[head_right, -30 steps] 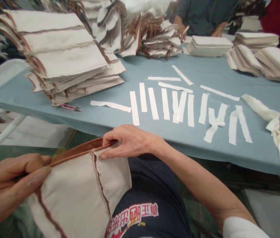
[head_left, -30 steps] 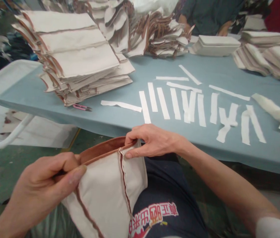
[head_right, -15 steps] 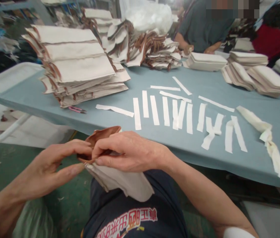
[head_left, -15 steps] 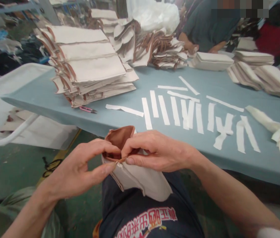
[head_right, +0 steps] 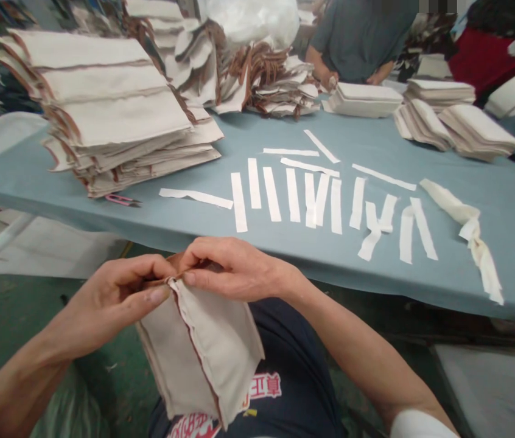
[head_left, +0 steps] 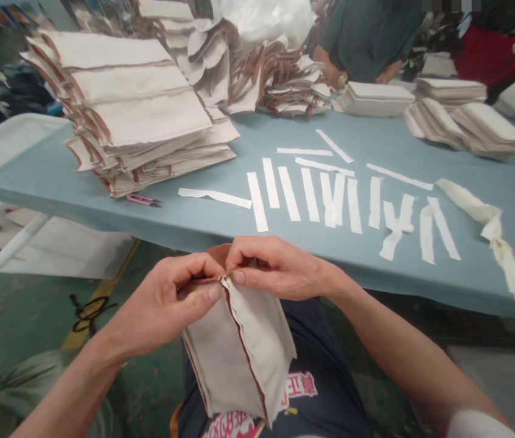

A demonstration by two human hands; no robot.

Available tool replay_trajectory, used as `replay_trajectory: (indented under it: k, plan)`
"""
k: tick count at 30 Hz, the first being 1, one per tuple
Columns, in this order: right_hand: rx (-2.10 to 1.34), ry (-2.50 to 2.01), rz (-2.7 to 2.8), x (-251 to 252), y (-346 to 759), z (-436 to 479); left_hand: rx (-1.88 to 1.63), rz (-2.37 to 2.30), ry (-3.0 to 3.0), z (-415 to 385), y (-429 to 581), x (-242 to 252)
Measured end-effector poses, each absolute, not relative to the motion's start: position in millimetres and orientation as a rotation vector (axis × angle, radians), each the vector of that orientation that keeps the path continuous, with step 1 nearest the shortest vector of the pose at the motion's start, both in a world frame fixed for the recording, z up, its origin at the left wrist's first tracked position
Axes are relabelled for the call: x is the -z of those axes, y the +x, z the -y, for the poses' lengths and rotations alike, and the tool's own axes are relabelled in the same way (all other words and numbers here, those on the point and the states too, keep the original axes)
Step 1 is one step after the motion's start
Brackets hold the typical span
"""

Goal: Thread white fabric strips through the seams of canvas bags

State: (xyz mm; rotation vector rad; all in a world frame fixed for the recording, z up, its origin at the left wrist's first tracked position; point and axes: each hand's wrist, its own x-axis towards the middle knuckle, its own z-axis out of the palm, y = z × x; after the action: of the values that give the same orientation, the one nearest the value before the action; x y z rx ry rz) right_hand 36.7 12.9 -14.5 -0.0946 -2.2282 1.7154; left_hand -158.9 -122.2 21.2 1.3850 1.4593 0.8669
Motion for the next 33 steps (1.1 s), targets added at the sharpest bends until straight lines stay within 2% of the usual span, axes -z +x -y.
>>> replay_trajectory:
  k: [5,9,26,33]
  plan:
    - [-1.794,-0.114,2.165,20,38,-14,-0.904,-1.483,1.353,115,-152,-17]
    - [-1.713,-0.118,2.201,20,40,-14,-0.939,-1.509,1.355,109,-150,-12]
    - [-0.915,-0.193,2.528,6,42,-2,-0.816,-1.665,1.558,121,-157,-18]
    - [-0.596,-0.343,2.699,3,31,8,-0.83,-1.667,1.486,125,-162,-6]
